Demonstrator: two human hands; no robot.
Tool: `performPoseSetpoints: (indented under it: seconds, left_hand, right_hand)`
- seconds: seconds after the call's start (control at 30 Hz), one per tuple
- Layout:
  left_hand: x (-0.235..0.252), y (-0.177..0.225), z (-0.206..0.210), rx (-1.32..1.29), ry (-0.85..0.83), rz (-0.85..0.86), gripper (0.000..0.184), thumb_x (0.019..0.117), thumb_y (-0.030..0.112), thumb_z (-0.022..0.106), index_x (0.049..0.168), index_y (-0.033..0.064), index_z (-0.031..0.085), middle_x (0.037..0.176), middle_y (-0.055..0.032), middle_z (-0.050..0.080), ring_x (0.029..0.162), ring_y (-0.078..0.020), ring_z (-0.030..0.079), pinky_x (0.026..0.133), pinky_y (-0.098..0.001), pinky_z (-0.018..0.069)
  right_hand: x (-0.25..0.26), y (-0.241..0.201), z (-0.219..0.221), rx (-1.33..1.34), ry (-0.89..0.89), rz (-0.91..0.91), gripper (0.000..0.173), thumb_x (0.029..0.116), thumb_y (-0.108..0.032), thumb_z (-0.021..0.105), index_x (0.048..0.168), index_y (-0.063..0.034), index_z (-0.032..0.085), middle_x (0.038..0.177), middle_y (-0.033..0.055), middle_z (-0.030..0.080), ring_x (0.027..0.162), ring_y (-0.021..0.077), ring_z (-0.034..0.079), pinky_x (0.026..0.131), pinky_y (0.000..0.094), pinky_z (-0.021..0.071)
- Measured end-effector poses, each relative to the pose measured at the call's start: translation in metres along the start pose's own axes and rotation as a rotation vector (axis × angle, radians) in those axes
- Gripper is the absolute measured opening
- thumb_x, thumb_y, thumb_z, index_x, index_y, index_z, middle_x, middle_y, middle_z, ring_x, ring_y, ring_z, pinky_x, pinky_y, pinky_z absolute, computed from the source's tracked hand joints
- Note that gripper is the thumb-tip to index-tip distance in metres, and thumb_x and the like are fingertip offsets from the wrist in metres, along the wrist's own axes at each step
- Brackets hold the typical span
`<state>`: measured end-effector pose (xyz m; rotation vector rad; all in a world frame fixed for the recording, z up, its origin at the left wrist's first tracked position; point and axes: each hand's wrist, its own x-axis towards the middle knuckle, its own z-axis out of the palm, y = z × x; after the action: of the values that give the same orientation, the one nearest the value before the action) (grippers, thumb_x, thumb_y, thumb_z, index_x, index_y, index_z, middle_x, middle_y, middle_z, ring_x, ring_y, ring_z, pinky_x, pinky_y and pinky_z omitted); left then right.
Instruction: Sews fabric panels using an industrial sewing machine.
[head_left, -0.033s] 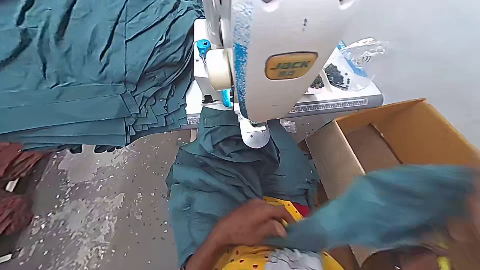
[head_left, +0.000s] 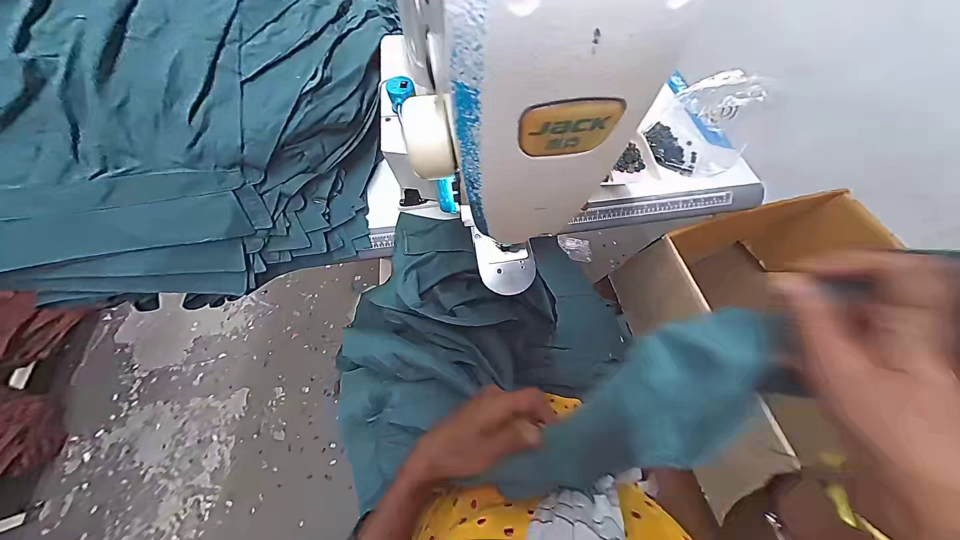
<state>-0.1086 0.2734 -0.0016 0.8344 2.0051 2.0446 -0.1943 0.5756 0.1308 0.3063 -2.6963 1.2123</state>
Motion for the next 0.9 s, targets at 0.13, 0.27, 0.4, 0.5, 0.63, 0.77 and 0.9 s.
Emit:
performPoseSetpoints:
  seconds: [0.13, 0.27, 0.4, 0.5, 0.63, 0.77, 0.9]
  left_hand:
    - [-0.087, 0.002, -0.085, 0.17, 0.789, -0.378, 0.055, 0.1098, 0.051, 0.024, 0.1, 0.0178, 0.066, 0.089, 0.015, 0.069, 0.084, 0.0068, 0.063, 0.078, -0.0171, 0.0541]
    - [-0.125, 0.013, -0.117, 0.542, 1.018, -0.732, 0.055, 0.109, 0.036, 0.029, 0.14, -0.0083, 0.041, 0.127, -0.0179, 0.06, 0.11, -0.0109, 0.061, 0.094, -0.0316, 0.0507]
    - [-0.069, 0.012, -0.079, 0.939, 0.774, -0.397, 0.043, 0.1044, 0.029, 0.049, 0.118, -0.0089, 0.064, 0.121, -0.0252, 0.065, 0.12, -0.0288, 0.059, 0.104, -0.0431, 0.0461]
    - [-0.004, -0.012, -0.04, 1.075, 0.502, -0.21, 0.039, 0.105, 0.036, 0.048, 0.108, 0.0077, 0.075, 0.126, -0.0176, 0.068, 0.132, -0.0443, 0.052, 0.111, -0.0637, 0.0342]
    - [0.059, -0.07, -0.004, 0.961, 0.23, -0.201, 0.037, 0.1029, 0.036, 0.056, 0.127, 0.0104, 0.069, 0.138, -0.0167, 0.062, 0.132, -0.0388, 0.055, 0.109, -0.0578, 0.0434]
    - [0.062, -0.117, -0.02, 0.94, 0.316, -0.322, 0.033, 0.096, 0.032, 0.069, 0.121, 0.0112, 0.072, 0.118, -0.0214, 0.068, 0.114, -0.0454, 0.061, 0.099, -0.0638, 0.0454]
    - [0.027, -0.083, -0.031, 0.887, 0.346, -0.271, 0.022, 0.0988, 0.022, 0.063, 0.108, 0.0056, 0.075, 0.102, -0.0189, 0.07, 0.102, -0.0408, 0.065, 0.091, -0.0581, 0.0513]
  right_hand:
    - [0.031, 0.056, 0.112, -0.138, -0.708, 0.234, 0.051, 0.1017, -0.046, 0.06, 0.138, -0.0111, 0.06, 0.097, 0.0123, 0.073, 0.085, 0.029, 0.072, 0.08, 0.0543, 0.0583]
    - [0.035, 0.104, 0.16, -0.151, -0.605, 0.284, 0.036, 0.1052, -0.037, 0.056, 0.126, -0.0102, 0.07, 0.108, 0.0126, 0.073, 0.1, 0.0298, 0.07, 0.094, 0.0558, 0.0527]
    - [0.057, 0.139, 0.172, -0.136, -0.452, 0.117, 0.033, 0.1033, -0.029, 0.061, 0.128, -0.009, 0.07, 0.132, 0.0145, 0.066, 0.128, 0.0334, 0.059, 0.107, 0.0569, 0.0453]
    - [0.075, 0.165, 0.182, -0.148, -0.712, -0.008, 0.048, 0.0981, -0.04, 0.068, 0.138, -0.0136, 0.064, 0.148, 0.0152, 0.055, 0.144, 0.0357, 0.043, 0.113, 0.0636, 0.0346]
    - [0.081, 0.175, 0.178, -0.235, -0.709, 0.112, 0.053, 0.0944, -0.034, 0.074, 0.138, -0.009, 0.059, 0.137, 0.0201, 0.058, 0.129, 0.0379, 0.056, 0.105, 0.06, 0.0441]
    - [0.073, 0.184, 0.162, -0.26, -0.642, 0.265, 0.039, 0.099, -0.026, 0.069, 0.129, -0.0026, 0.06, 0.128, 0.0223, 0.062, 0.119, 0.0386, 0.061, 0.101, 0.06, 0.0472]
    - [0.05, 0.167, 0.155, -0.11, -0.584, 0.219, 0.033, 0.0999, -0.026, 0.067, 0.118, 0.0019, 0.065, 0.106, 0.0179, 0.068, 0.099, 0.0297, 0.065, 0.092, 0.0502, 0.0505]
